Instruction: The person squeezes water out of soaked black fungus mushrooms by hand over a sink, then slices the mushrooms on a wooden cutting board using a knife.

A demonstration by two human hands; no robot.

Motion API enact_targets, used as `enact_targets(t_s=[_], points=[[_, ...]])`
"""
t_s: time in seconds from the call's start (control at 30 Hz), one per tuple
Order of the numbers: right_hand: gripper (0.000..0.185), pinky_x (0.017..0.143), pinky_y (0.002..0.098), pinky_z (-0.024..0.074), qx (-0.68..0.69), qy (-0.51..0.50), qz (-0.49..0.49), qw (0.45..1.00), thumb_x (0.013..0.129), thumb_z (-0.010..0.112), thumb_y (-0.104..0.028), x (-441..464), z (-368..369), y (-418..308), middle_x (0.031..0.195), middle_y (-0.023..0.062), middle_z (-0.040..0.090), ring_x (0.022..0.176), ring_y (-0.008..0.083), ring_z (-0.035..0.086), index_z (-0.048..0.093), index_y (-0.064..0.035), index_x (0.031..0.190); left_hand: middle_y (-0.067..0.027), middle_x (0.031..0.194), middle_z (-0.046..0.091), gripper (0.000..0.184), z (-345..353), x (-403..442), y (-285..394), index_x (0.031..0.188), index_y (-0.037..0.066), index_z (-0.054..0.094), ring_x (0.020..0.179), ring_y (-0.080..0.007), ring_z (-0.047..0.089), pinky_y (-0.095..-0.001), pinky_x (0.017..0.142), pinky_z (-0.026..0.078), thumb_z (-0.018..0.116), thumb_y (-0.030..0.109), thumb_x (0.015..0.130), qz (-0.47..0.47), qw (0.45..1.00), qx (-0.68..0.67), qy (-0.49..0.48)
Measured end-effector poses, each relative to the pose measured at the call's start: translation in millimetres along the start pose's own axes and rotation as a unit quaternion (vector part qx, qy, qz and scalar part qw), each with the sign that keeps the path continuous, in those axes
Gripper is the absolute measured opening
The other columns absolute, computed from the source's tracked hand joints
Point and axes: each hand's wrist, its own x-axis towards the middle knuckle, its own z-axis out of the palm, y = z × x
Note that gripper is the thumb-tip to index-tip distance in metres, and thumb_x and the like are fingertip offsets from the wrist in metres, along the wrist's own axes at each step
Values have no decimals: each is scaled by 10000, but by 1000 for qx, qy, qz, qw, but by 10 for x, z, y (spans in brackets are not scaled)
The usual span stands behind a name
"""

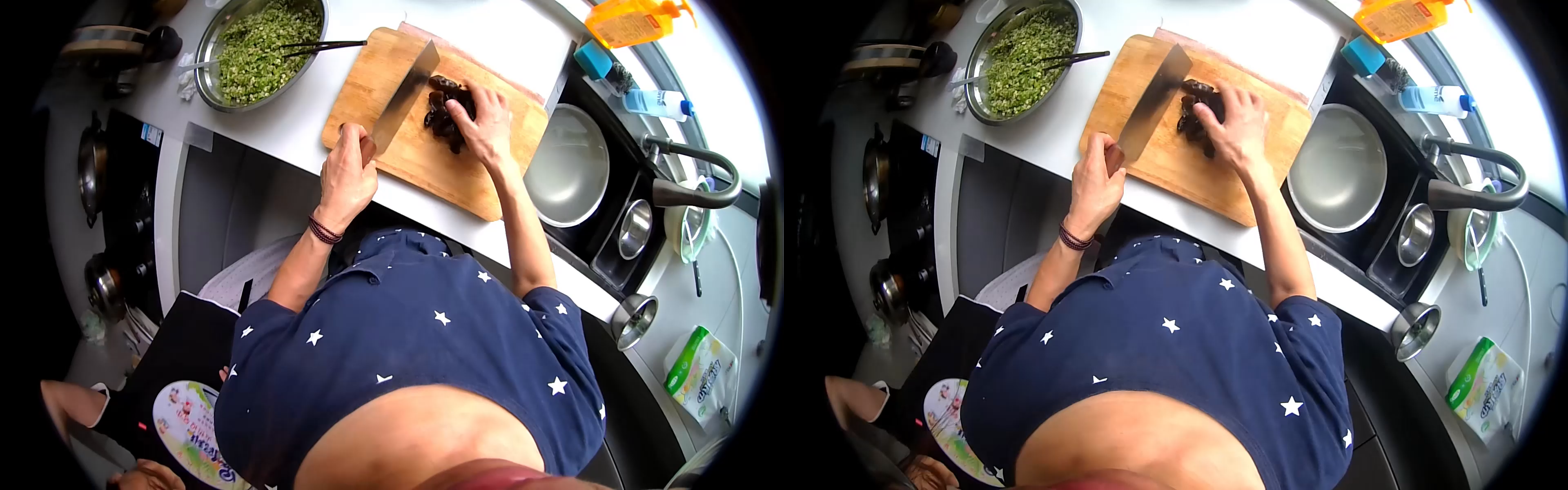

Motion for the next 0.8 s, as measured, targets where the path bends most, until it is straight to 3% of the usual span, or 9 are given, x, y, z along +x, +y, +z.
enact_targets(t_s=[0.1,0.23,0.27,0.37,0.4,0.47,0.6,0.73,0.8], points=[[500,1016,473,364,-23,-34,-131,991,857,655,-418,46,-82,-74,1272,112,575,1209,316,495,598,-132,1262,-164,924,612,400,25,138,26,1058,31,471,862,-310,648,-392,766,506,685,-38,727,10,999,-19,49],[450,1014,443,401,103,81,-60,990,832,708,-319,-168,-226,17,1220,148,599,1200,314,511,631,-69,1198,-78,900,575,430,140,205,-333,1067,10,468,823,-156,604,-278,648,510,663,-108,703,-42,981,-192,8],[419,1023,429,410,107,121,-23,987,825,721,-276,-195,-235,59,1195,158,613,1201,322,515,644,-42,1164,-80,885,583,426,153,313,-458,1046,7,483,804,-163,608,-304,662,520,678,-94,681,-40,981,-187,10],[673,1124,494,278,-35,129,49,990,840,673,-506,-308,-84,280,1372,202,488,1336,411,352,532,-79,1342,-83,855,589,408,53,571,-500,1025,-9,489,690,-162,605,-295,559,527,668,-103,671,-89,963,-251,-35],[767,1145,512,228,-22,110,76,991,816,660,-576,-337,-34,274,1420,208,434,1373,419,291,481,-98,1389,-79,826,582,383,57,612,-531,1031,-15,481,614,-147,596,-262,474,505,646,-108,698,-62,956,-285,-37],[928,1183,540,133,3,79,96,992,760,648,-691,-337,104,207,1502,218,338,1436,418,196,398,-132,1457,-73,808,574,369,22,682,-581,1036,-16,478,614,-143,603,-263,479,507,632,-108,713,-68,951,-294,-67],[1077,1150,577,229,11,64,48,997,587,777,-703,-137,292,-186,1498,243,323,1398,504,218,407,-183,1454,-69,797,565,355,4,715,-663,1042,-16,477,604,-134,611,-265,478,508,613,-106,726,-70,952,-284,-86],[957,1101,644,232,-141,25,22,989,611,719,-754,23,450,-583,1503,246,322,1392,500,237,453,-321,1422,-94,817,586,369,42,726,-718,1070,-11,451,600,-139,608,-254,471,500,582,-121,743,-57,956,-270,-100],[658,981,586,350,-176,65,-8,982,689,740,-611,-2,589,-629,1360,175,479,1316,425,358,592,-266,1230,-112,842,605,360,49,733,-725,1079,-19,441,616,-144,616,-252,477,500,564,-129,759,-52,957,-267,-104]])
